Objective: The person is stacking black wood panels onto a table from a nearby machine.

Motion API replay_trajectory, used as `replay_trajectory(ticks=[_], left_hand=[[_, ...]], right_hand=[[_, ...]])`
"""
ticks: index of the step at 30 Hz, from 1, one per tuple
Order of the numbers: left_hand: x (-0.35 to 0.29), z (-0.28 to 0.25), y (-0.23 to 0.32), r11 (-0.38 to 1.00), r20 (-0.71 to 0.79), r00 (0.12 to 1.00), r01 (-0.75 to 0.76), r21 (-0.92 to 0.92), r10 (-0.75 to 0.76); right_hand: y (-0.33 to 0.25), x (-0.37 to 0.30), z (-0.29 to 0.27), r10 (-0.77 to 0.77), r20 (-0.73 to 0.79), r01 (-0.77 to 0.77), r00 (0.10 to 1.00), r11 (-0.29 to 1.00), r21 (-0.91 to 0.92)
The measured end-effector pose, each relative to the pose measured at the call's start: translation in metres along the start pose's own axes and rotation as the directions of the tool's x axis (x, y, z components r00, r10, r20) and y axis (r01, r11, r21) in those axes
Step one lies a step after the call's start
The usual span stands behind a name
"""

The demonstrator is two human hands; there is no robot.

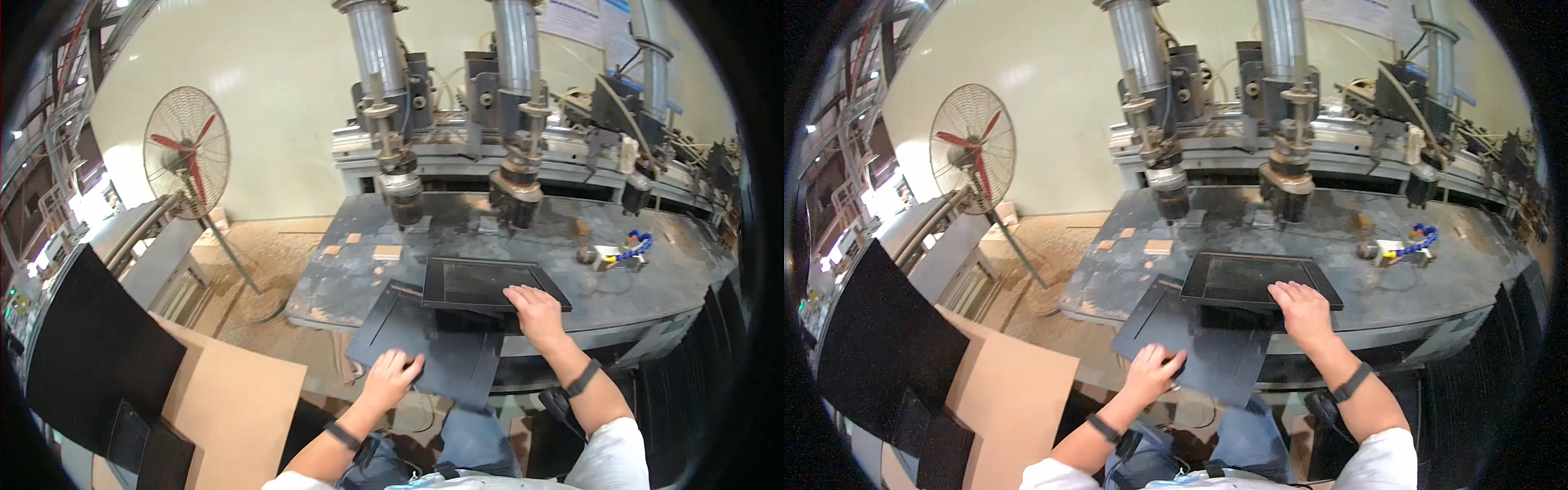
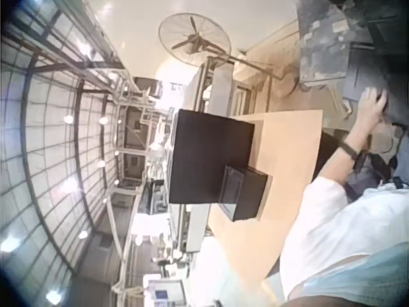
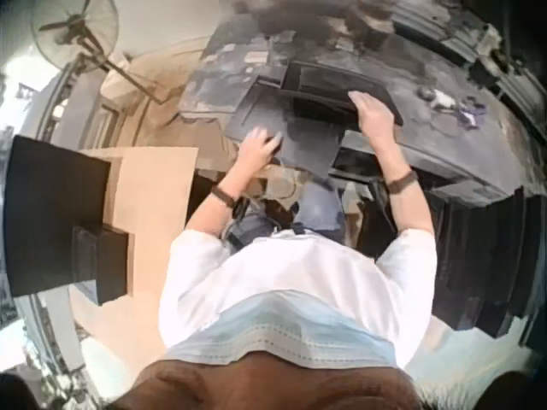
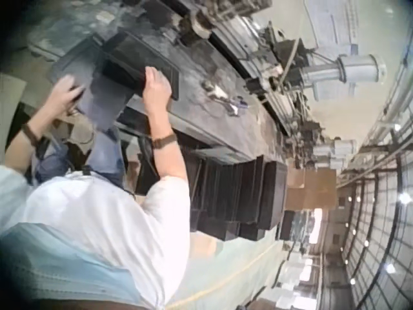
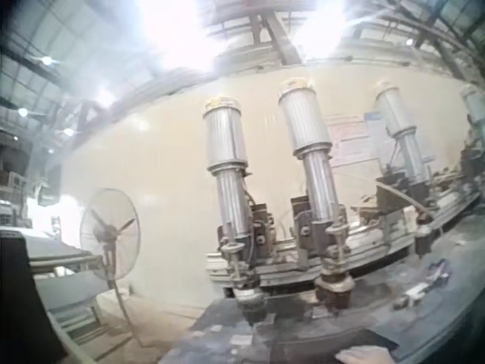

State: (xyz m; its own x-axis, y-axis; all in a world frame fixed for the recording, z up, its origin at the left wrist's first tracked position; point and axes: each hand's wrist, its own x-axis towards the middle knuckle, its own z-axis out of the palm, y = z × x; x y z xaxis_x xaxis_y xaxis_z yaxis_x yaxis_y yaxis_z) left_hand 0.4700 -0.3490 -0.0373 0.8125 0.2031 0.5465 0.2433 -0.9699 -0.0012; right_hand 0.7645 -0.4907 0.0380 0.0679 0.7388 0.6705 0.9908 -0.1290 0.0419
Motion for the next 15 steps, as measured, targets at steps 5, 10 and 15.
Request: replay_trajectory(ticks=[5,10,15], left_hand=[[-0.103,-0.115,0.004,0.975,-0.089,0.993,-0.061,0.213,0.082],[-0.208,-0.222,0.026,0.858,-0.057,0.968,0.242,0.453,-0.243],[-0.290,-0.293,0.054,0.443,-0.239,0.811,0.509,0.738,-0.534]], right_hand=[[0.001,0.018,0.098,0.041,0.246,-0.056,0.968,0.997,0.056],[0.005,0.055,0.130,-0.059,0.333,-0.007,0.941,0.981,0.191],[0.001,0.053,0.123,-0.009,0.361,-0.078,0.933,0.971,0.224]])
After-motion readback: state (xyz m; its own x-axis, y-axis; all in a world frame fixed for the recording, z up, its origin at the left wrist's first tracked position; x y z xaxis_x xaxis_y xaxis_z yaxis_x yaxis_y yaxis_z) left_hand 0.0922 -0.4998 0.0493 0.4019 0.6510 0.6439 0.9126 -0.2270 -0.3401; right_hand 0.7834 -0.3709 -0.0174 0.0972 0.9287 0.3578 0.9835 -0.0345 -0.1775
